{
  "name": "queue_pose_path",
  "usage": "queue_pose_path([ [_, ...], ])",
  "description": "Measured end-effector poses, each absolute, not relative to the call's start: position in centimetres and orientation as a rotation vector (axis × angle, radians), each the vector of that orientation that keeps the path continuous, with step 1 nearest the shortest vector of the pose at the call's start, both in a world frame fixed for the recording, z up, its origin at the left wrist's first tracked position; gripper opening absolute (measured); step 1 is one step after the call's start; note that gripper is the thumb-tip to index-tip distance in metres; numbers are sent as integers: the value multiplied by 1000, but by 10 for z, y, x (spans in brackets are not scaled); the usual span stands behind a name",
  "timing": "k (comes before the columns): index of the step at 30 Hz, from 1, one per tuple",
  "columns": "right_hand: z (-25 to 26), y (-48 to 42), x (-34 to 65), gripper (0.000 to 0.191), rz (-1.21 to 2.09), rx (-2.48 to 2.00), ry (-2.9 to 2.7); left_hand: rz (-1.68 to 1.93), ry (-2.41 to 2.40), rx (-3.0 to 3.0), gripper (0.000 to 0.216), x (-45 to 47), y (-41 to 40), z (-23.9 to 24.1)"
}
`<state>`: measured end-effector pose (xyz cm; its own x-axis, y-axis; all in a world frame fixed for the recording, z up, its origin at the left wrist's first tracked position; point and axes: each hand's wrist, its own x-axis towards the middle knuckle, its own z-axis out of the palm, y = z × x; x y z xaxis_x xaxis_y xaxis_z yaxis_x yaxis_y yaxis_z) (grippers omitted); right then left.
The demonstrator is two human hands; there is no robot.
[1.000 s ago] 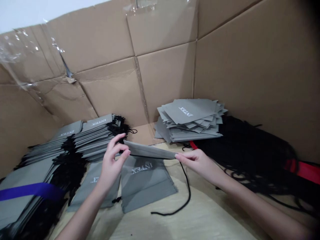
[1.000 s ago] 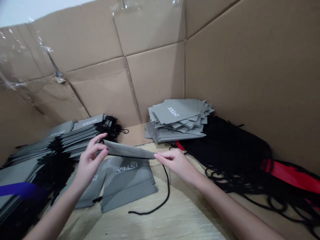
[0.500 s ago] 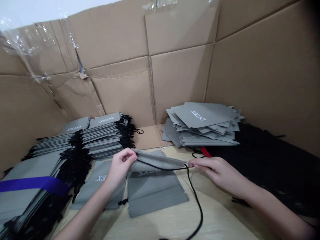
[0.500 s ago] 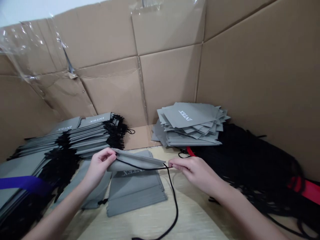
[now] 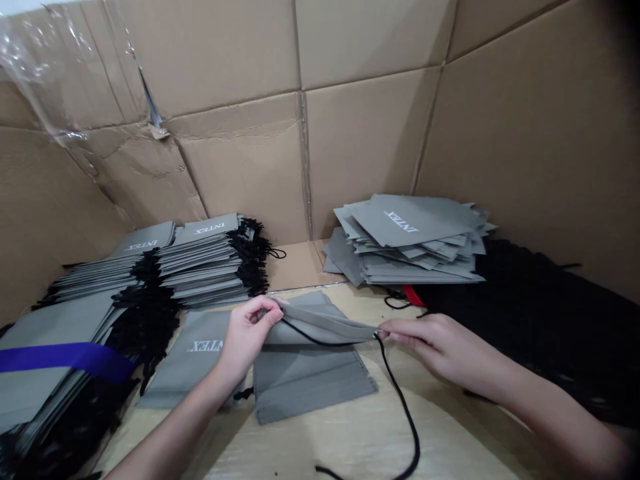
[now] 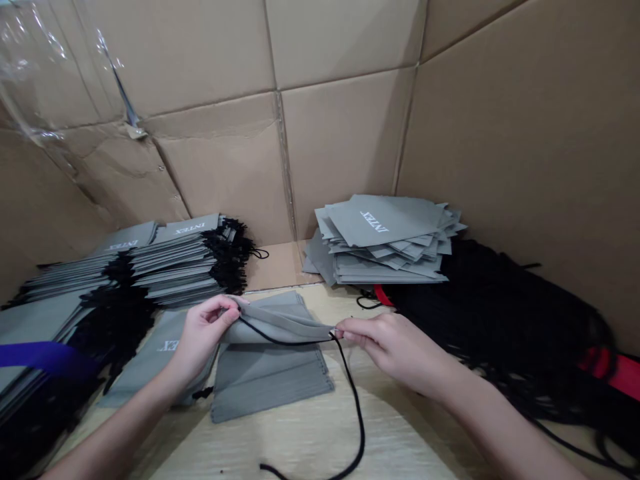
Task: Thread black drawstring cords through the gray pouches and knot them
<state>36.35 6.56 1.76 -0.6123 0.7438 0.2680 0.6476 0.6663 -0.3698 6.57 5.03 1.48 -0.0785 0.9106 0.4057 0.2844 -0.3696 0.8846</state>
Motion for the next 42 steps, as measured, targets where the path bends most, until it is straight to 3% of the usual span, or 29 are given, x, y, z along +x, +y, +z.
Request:
queue_pose_path([
  [10, 15, 58, 350, 40, 536, -1156, -2450, 1415, 1242, 1681, 13, 63, 49, 19],
  [20, 14, 53, 333, 31, 716, -1240, -2107, 1376, 1164, 1516, 13, 65, 47, 3],
  [30, 9, 59, 336, 30, 700, -1321, -2093, 1334, 1158, 1337, 15, 56, 58, -3],
  [42, 1, 63, 335, 13, 450, -1220, -2090, 1332, 1044, 1111, 26, 47, 65, -23],
])
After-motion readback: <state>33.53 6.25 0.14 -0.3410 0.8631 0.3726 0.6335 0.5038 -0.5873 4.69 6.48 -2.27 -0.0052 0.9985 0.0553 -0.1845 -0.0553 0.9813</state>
